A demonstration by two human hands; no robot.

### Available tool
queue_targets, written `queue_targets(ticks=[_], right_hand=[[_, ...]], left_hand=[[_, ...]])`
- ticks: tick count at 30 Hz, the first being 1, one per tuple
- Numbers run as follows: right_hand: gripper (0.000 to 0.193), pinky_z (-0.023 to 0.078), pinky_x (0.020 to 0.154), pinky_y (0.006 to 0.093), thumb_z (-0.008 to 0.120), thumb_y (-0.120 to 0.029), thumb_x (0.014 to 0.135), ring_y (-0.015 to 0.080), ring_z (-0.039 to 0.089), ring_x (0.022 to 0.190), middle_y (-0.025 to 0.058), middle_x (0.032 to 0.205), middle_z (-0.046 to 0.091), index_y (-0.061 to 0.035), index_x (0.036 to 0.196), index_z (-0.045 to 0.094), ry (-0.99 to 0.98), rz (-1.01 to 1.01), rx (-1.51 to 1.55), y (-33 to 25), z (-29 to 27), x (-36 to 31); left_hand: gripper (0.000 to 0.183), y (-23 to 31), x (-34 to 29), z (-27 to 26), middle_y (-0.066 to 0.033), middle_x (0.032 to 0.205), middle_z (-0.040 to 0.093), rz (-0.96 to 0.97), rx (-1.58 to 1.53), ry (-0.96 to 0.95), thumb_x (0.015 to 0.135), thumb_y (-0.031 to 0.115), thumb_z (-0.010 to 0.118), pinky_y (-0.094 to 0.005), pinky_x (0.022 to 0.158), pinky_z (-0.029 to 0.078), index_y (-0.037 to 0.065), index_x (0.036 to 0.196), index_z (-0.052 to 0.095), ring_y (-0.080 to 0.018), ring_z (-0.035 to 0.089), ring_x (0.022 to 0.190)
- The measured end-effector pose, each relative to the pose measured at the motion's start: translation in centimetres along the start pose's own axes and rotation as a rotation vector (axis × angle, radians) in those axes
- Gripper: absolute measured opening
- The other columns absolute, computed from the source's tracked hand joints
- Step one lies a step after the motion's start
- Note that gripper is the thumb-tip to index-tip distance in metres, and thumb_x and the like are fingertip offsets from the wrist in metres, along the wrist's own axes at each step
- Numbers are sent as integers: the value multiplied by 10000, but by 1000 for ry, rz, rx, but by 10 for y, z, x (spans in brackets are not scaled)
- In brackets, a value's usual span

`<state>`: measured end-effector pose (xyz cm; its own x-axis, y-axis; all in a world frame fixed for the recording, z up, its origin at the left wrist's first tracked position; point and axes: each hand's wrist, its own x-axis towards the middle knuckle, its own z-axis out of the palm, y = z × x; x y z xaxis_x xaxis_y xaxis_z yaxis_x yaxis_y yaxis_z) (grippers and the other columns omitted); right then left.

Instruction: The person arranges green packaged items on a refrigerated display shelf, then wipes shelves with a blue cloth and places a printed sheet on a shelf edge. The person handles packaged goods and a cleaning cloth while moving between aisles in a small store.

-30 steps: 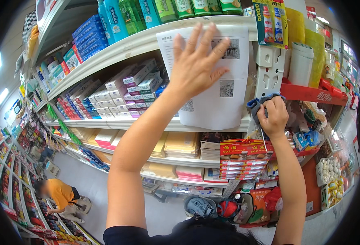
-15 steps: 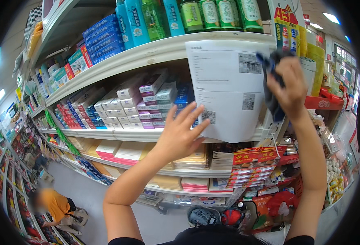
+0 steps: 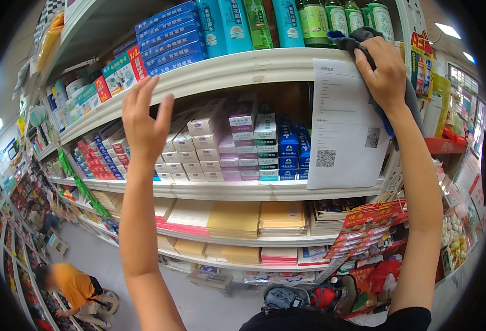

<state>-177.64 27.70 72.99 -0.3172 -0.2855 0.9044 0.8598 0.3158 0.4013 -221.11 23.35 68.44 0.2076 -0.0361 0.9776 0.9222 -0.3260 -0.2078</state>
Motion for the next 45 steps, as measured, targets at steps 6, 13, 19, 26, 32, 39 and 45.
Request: queue_targets(ticks=[6,13,19,26,32,39,45], right_hand=[[134,467,747,379,672,-127,812,273,574,841,76,907,599,-53,912,621,-67,-132,88,-37,14,19],[150,478,774,368,696,-130,789,260,585,859,63,912,613,-63,911,640,-101,-184,146,-94,44,40],[152,492,780,370,690,-179,801,250,594,864,57,909,619,-75,906,653,-81,-198,164,-133,72,58],[177,469,767,384,678,-191,826,275,578,859,76,911,605,-66,944,637,-103,-139,159,-150,76,64],[173,470,770,387,672,-200,828,262,582,868,67,912,605,-77,947,644,-68,-115,179,-148,77,60],[346,494,843,344,680,-359,905,231,619,1049,86,1136,678,-40,1037,692,-329,65,92,-158,62,67],[181,466,798,389,662,-195,851,270,576,905,66,954,610,-71,982,646,-88,-136,148,-149,77,60]], left_hand=[[217,-43,6,19,-151,977,664,-249,-186,-53,913,230,625,-380,790,473,29,979,676,-293,614,862],[196,-52,-7,37,-97,1038,651,-27,-54,230,877,166,630,-380,851,462,46,1021,685,-290,599,953],[155,-62,6,32,-94,919,639,-159,-92,144,881,187,605,-386,799,463,66,931,688,-287,592,893],[195,-55,16,37,-96,872,608,-339,-80,120,879,235,588,-404,724,478,57,856,662,-293,604,803],[200,-48,17,38,-111,970,613,-417,-29,67,884,237,566,-413,775,496,60,891,659,-321,621,876],[209,-53,18,37,-133,1009,611,-381,6,77,871,234,556,-435,803,493,55,902,659,-353,610,923],[211,-51,16,40,-136,966,613,-377,-30,103,868,236,589,-398,798,485,43,911,664,-328,605,899]])
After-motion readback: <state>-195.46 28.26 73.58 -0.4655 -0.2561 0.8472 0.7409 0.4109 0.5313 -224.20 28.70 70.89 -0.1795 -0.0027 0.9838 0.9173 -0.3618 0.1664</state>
